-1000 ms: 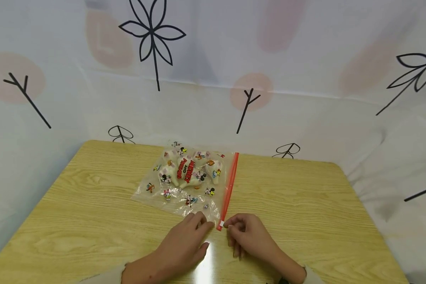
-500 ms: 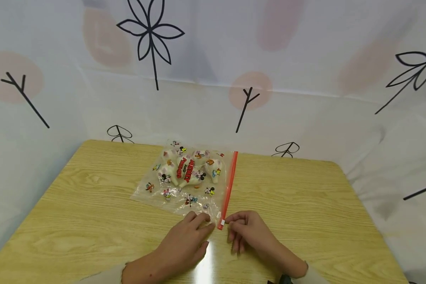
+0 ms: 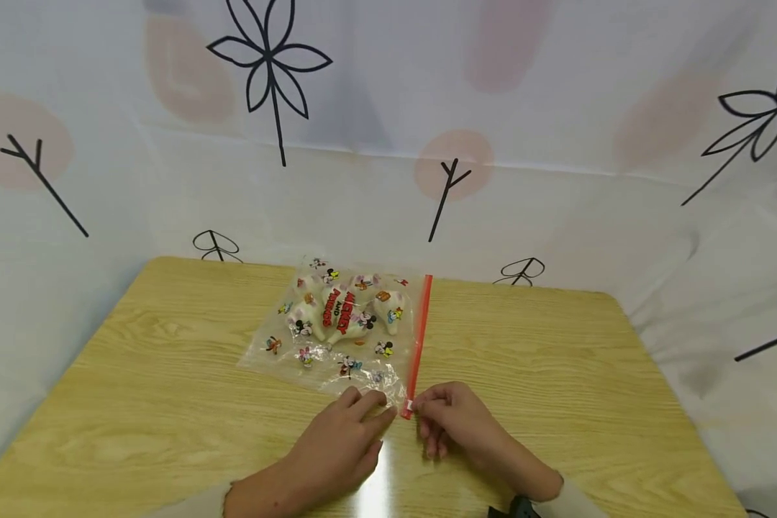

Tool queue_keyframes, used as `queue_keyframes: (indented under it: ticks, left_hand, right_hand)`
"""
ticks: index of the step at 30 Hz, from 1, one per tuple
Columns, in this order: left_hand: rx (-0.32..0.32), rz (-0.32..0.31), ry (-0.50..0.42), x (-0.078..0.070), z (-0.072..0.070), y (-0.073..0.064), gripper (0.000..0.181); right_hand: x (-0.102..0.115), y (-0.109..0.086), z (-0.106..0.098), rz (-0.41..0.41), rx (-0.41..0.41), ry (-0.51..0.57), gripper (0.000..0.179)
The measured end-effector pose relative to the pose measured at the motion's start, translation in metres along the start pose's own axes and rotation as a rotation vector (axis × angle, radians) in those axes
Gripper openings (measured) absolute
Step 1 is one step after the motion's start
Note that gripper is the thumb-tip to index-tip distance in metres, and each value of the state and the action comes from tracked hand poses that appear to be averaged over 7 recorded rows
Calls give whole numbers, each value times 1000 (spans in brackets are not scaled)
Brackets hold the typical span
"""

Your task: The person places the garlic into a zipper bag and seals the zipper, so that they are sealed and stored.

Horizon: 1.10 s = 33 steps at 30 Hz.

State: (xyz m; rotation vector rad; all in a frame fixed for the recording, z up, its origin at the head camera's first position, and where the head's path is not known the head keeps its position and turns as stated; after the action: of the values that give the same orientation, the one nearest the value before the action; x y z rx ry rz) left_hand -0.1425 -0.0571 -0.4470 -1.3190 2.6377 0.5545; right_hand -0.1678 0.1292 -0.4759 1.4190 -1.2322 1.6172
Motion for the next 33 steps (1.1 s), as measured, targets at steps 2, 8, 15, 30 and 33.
queue_keyframes:
  ticks: [2, 8, 15, 30, 33]
  left_hand:
    - [1, 6, 10, 0, 1, 0, 39]
    - [14, 10, 46, -2, 3, 2, 40]
    - [34, 1, 49, -3, 3, 2, 38]
    - [-2, -29, 32, -4, 2, 2, 37]
    - [4, -113, -97, -3, 2, 0, 27]
  right_hand:
    - [-1, -1, -2, 4, -30, -10, 24]
    - [5, -8, -7, 26, -39, 1, 34]
    - [5, -11, -4, 66, -20, 141, 41]
    - [-1, 4, 11, 23, 37, 76, 24]
    - [-2, 5, 10, 24, 47, 91, 23]
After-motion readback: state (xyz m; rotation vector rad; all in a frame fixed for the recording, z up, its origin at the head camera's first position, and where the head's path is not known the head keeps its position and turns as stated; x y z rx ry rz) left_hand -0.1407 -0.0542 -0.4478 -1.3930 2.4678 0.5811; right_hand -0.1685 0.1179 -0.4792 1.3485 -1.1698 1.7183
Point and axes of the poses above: each hand's wrist, its own y-axis towards the middle knuckle, its own z-axis out of the palm, x = y × z, the point moved 6 cm from there along y, towards the middle knuckle, and after that the axes turned 12 degrees about -z, right-handed, at the moved point
